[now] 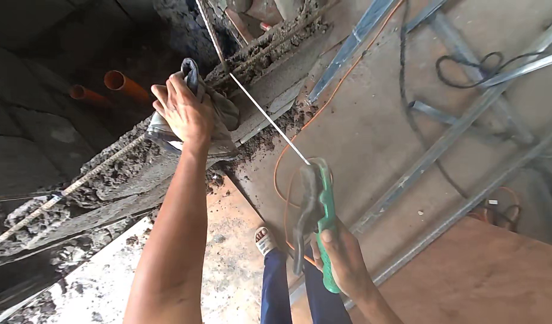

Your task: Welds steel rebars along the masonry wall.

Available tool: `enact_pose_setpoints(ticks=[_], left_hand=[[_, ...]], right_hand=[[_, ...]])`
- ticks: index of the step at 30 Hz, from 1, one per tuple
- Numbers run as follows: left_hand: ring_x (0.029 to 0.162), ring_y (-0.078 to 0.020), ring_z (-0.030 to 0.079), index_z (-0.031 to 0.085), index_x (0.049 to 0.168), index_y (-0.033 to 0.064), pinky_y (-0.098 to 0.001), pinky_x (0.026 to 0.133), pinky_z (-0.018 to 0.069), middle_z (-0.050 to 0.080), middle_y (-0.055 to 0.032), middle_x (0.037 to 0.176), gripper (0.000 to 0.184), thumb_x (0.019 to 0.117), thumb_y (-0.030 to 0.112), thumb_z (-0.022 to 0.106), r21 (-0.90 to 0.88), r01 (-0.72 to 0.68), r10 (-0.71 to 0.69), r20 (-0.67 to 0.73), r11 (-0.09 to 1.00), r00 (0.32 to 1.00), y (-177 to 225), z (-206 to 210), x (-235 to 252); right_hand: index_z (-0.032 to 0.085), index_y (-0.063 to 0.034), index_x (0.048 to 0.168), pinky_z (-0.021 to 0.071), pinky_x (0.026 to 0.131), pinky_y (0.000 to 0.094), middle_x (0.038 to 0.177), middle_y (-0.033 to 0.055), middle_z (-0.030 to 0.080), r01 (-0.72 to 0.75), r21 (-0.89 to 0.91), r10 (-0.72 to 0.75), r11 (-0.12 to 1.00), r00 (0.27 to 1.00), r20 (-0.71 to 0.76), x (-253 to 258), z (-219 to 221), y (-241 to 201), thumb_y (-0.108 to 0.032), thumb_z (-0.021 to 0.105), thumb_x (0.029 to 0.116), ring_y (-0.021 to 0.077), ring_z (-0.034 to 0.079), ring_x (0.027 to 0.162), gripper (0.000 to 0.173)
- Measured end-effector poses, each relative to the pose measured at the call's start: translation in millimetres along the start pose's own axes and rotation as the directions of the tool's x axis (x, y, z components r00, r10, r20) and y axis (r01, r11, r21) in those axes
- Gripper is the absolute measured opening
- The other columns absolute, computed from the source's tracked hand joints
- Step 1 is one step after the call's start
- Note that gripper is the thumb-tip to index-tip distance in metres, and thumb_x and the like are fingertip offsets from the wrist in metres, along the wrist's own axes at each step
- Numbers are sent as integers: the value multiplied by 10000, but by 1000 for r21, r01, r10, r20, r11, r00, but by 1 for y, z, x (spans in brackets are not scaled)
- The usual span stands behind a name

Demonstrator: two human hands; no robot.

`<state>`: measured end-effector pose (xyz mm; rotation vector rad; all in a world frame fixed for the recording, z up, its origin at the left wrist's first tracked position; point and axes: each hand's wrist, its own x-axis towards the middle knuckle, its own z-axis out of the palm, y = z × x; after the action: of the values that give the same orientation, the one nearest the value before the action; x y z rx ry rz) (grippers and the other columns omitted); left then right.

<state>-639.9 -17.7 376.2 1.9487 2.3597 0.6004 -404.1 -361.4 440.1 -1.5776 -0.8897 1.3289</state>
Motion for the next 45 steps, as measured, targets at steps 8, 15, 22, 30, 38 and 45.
enact_pose_setpoints(ticks=[8,15,22,30,38,45], left_hand=[[1268,-349,550,589,1322,138,-570,980,423,670,-92,1274,563,825,376,702,14,5,-5,-18,1000,1000,-3,3,0],[1271,-352,548,587,1331,136,-569,977,422,669,-91,1284,565,830,376,691,12,-8,8,-24,1000,1000,-3,5,0],[1292,-390,532,577,1343,136,-626,1000,411,656,-106,1312,577,839,389,699,-21,-14,14,1,1000,1000,-1,2,0],[1304,-431,515,571,1345,101,-663,1023,383,637,-168,1322,585,851,385,705,-40,18,-17,31,999,999,4,-4,-3],[1284,-371,537,580,1332,141,-609,1005,402,656,-106,1304,572,834,396,696,-5,16,-16,-6,1000,1000,-1,-1,-1],[1383,-374,447,512,1452,75,-596,1099,360,556,-155,1447,563,971,319,676,-32,80,-68,286,996,956,13,-32,-3]], right_hand=[[582,-82,1142,534,416,318,630,1,560,-19,-7,19,1000,1000,2,-3,1,2,-681,516,965,140,568,468,628],[578,-72,1169,533,422,318,638,5,559,-23,9,23,1000,1000,11,0,0,1,-668,515,974,141,564,474,631],[591,-82,1203,539,432,328,657,14,589,-35,-24,35,999,999,27,1,-2,2,-687,500,968,144,581,489,656],[583,-97,1158,537,430,334,645,10,572,-26,-10,27,1000,999,38,3,-5,1,-682,493,975,144,569,478,620],[584,-90,1157,534,426,319,642,7,573,-14,3,13,1000,999,49,2,-3,2,-679,493,976,141,578,484,623],[584,-77,1163,530,422,312,640,1,579,-23,7,23,1000,999,31,1,-2,-1,-682,498,972,131,570,476,641]])
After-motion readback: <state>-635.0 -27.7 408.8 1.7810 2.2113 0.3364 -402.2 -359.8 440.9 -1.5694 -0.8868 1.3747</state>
